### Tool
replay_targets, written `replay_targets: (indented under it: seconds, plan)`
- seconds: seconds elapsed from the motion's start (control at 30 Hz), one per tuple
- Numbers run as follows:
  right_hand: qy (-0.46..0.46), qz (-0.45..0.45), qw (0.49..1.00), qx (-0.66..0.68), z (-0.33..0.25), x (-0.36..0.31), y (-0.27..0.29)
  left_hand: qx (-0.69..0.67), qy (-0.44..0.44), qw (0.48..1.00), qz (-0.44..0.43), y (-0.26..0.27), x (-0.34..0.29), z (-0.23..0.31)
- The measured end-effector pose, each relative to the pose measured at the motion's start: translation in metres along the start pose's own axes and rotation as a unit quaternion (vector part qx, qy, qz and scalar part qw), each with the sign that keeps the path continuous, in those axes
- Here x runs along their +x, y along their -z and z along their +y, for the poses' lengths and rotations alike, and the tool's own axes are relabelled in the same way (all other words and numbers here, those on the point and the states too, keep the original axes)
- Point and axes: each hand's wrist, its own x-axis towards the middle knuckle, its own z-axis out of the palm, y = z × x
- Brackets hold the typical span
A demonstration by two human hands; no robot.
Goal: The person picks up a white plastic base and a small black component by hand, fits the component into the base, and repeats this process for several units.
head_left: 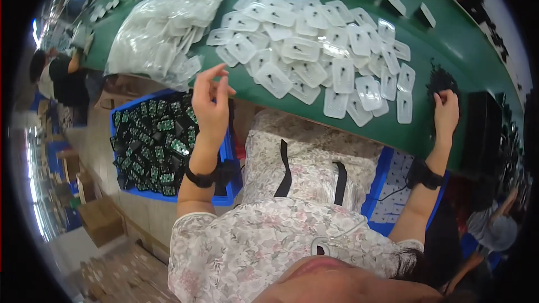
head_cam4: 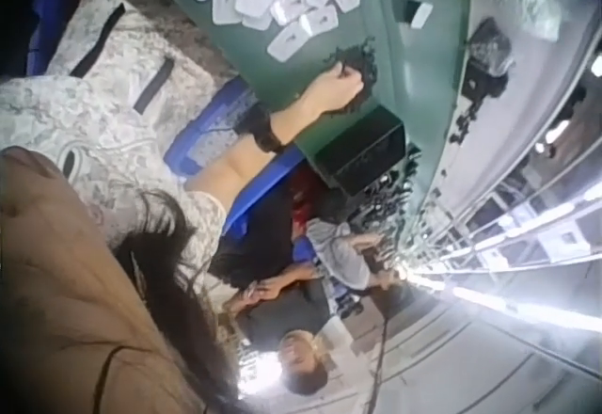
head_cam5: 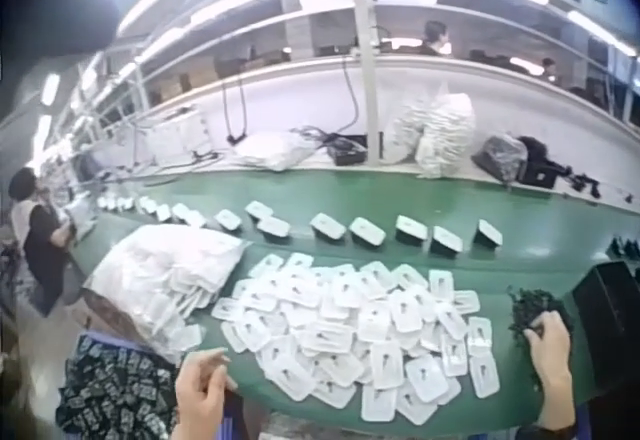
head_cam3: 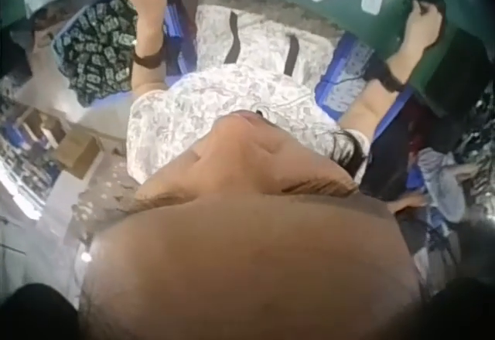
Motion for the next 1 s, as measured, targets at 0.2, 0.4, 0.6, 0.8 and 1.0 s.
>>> replay_targets:
  seconds: [0.2, 0.4, 0.6, 0.8, 1.0]
  plan:
    - [-0.011, 0.025, 1.000, 0.009, 0.004, 0.005, -0.006, 0.224, -0.092, 0.963, 0.116, 0.049, 0.051, -0.031]
    - [-0.052, 0.018, 0.998, -0.020, 0.000, 0.007, 0.001, 0.518, -0.199, 0.829, 0.070, 0.071, 0.095, -0.057]
    - [-0.011, 0.013, 0.999, -0.040, 0.009, 0.004, 0.000, 0.680, -0.130, 0.721, 0.030, 0.062, 0.101, -0.062]
    - [0.001, 0.003, 1.000, -0.029, 0.028, 0.013, -0.010, 0.566, -0.162, 0.803, 0.087, 0.074, 0.105, -0.071]
    - [-0.020, 0.009, 1.000, 0.016, 0.015, 0.018, -0.011, 0.349, -0.183, 0.907, 0.150, 0.084, 0.107, -0.068]
